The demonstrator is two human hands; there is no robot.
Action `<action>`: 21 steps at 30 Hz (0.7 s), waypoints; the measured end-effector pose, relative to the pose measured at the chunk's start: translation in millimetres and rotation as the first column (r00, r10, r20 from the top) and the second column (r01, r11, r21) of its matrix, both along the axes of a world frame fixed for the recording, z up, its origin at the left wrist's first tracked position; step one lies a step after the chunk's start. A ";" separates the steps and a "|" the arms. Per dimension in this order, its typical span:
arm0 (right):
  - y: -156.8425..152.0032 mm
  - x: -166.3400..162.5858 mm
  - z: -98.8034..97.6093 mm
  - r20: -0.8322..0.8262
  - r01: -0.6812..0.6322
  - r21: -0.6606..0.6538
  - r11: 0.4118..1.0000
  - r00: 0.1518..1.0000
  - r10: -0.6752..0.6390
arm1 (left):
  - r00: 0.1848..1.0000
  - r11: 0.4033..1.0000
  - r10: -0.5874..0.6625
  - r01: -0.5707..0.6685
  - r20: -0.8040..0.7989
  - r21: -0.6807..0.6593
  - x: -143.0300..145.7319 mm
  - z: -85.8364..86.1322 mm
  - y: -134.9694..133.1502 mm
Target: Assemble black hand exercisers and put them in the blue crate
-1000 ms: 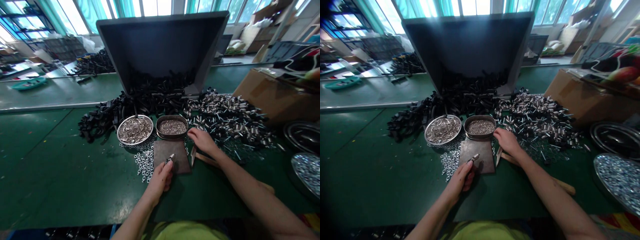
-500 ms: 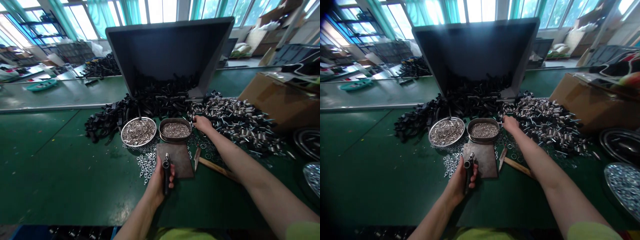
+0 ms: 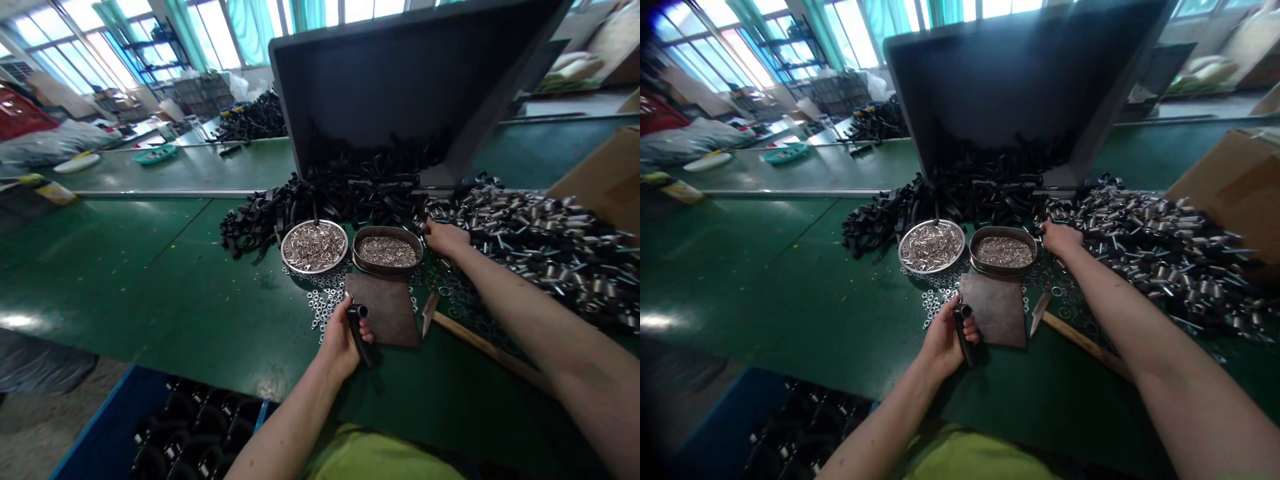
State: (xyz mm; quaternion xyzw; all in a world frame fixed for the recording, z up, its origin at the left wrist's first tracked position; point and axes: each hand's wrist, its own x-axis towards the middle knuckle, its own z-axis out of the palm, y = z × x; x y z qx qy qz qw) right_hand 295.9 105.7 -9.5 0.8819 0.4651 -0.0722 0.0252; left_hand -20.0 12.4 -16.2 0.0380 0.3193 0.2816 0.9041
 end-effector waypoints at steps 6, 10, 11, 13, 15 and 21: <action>5.8 8.0 6.4 -0.067 0.005 0.021 1.000 0.998 -0.003 | 0.999 0.999 0.043 -0.043 0.014 0.015 -1.4 -1.0 2.6; 1.8 2.8 7.8 -0.104 -0.002 0.076 0.997 0.995 0.010 | 0.997 0.997 0.073 -0.073 0.035 0.013 -1.1 -0.8 2.7; 0.3 0.6 8.5 -0.108 -0.001 0.098 0.995 0.994 0.012 | 0.996 0.997 0.079 -0.079 0.039 0.012 -1.2 -0.5 2.6; -3.2 -4.1 12.5 -0.108 -0.006 0.158 0.987 0.994 0.023 | 0.995 0.996 0.091 -0.091 0.040 0.014 -1.8 0.3 2.1; -9.2 -9.2 20.6 -0.104 -0.019 0.245 0.969 0.994 0.045 | 0.993 0.994 0.111 -0.111 0.041 0.016 -2.6 1.4 1.3; -76.8 -57.4 54.2 -0.267 -0.111 0.477 0.872 0.927 0.264 | 0.982 0.982 0.179 -0.181 0.055 0.045 -1.0 4.6 -4.6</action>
